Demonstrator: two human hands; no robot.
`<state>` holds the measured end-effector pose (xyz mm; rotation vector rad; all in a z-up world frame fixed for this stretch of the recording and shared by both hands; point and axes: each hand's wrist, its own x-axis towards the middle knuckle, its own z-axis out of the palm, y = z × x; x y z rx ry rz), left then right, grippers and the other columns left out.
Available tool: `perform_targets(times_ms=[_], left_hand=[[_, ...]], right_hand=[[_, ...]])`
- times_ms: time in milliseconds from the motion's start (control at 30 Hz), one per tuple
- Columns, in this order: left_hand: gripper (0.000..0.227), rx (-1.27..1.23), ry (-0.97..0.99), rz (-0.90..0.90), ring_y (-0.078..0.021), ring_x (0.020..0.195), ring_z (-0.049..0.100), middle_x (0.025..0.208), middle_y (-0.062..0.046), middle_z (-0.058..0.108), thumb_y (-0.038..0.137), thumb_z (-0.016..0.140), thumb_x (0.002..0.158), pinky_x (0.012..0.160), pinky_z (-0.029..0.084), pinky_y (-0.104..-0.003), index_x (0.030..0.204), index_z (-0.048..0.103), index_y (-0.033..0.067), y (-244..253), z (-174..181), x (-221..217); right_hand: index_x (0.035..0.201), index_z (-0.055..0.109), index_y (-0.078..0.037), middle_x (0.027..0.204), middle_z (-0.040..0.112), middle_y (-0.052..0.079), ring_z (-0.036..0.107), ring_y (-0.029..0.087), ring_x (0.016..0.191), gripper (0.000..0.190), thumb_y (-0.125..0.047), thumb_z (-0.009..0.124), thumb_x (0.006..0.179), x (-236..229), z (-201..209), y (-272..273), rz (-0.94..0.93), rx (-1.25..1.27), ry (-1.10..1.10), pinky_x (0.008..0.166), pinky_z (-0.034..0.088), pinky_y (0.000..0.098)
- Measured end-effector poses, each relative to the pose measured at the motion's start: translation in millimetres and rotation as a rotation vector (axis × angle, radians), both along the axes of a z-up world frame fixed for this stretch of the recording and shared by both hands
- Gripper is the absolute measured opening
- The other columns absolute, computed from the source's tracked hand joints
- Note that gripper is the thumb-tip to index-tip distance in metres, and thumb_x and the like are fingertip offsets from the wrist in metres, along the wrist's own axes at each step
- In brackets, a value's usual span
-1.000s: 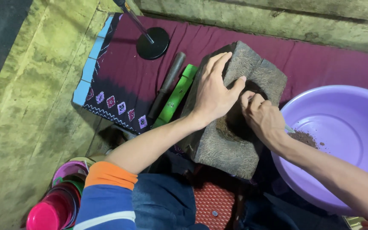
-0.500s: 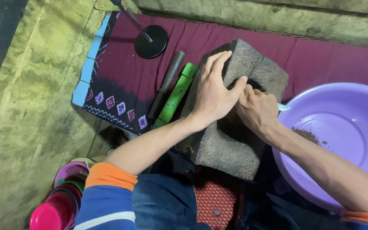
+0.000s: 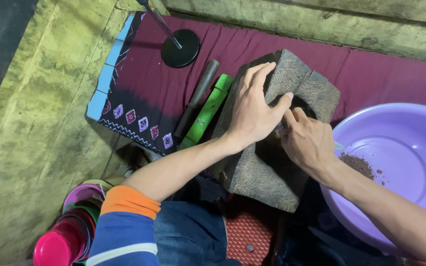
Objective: Collecting fine brown powder from a wooden mortar using a scraper, spoon, and brush
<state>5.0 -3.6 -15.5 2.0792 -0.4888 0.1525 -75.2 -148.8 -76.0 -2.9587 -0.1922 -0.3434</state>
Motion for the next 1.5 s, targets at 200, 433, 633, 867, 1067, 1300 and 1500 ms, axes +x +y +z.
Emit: perform_targets(times_ms=[200,433,633,867,1067,1300,1500], left_hand=[[0.069,-0.007,0.0,0.003,-0.0424,0.138,0.051,0.144,-0.017,0.052,0.034,0.074,0.083,0.116,0.042,-0.054,0.143,0.053,0.0056,-0.1,-2.9,-1.2],[0.069,-0.012,0.0,0.008,-0.0434,0.136,0.052,0.143,-0.018,0.052,0.033,0.074,0.083,0.115,0.042,-0.054,0.143,0.054,0.0062,-0.2,-1.8,-2.6],[0.068,-0.006,0.0,0.021,-0.0422,0.137,0.052,0.143,-0.016,0.052,0.034,0.073,0.082,0.115,0.043,-0.053,0.142,0.054,0.007,-1.3,-5.1,-2.5],[0.068,-0.011,-0.01,0.015,-0.0438,0.136,0.052,0.142,-0.018,0.053,0.033,0.073,0.083,0.115,0.042,-0.054,0.141,0.054,0.0064,-1.6,-4.4,-1.5],[0.068,-0.011,-0.004,0.013,-0.0431,0.137,0.052,0.142,-0.018,0.052,0.035,0.073,0.083,0.115,0.042,-0.054,0.141,0.054,0.0062,-0.3,-2.5,-2.0],[0.068,-0.01,-0.008,0.004,-0.042,0.138,0.051,0.142,-0.016,0.052,0.035,0.073,0.083,0.116,0.042,-0.054,0.142,0.054,0.0069,0.3,-4.5,-0.9],[0.067,-0.019,-0.007,0.005,-0.0441,0.137,0.051,0.141,-0.019,0.053,0.033,0.073,0.082,0.115,0.042,-0.056,0.141,0.054,0.0046,-0.4,-0.5,-1.6]], right_hand=[[0.098,0.054,-0.023,0.08,0.056,-0.004,0.069,0.032,0.071,0.027,-0.028,0.066,0.075,3.9,11.5,-0.5,-0.066,0.143,0.224,0.056,0.057,0.0486],[0.097,0.055,-0.009,0.092,0.055,0.009,0.067,0.047,0.083,0.041,-0.003,0.066,0.058,11.0,-10.2,-9.0,0.029,0.311,0.288,0.062,0.054,0.0556],[0.088,0.059,0.002,0.097,0.055,0.016,0.064,0.052,0.089,0.031,0.009,0.061,0.058,10.8,-6.1,-6.8,0.082,0.487,0.265,0.066,0.053,0.0539],[0.086,0.06,-0.001,0.096,0.052,0.013,0.061,0.049,0.09,0.028,0.004,0.065,0.06,16.3,-9.3,-4.6,0.123,0.538,0.225,0.066,0.053,0.0486],[0.086,0.064,-0.007,0.094,0.057,0.008,0.065,0.04,0.085,0.023,-0.005,0.068,0.063,19.5,-8.8,-7.5,0.069,0.348,0.225,0.067,0.055,0.0482],[0.105,0.055,-0.022,0.094,0.063,-0.003,0.073,0.04,0.074,0.034,-0.023,0.069,0.074,25.6,-4.3,-9.7,-0.072,0.173,0.326,0.066,0.06,0.0525],[0.119,0.05,-0.01,0.106,0.056,0.01,0.07,0.053,0.074,0.048,-0.02,0.07,0.077,18.5,37.5,2.6,-0.017,0.212,0.311,0.067,0.058,0.0623]])
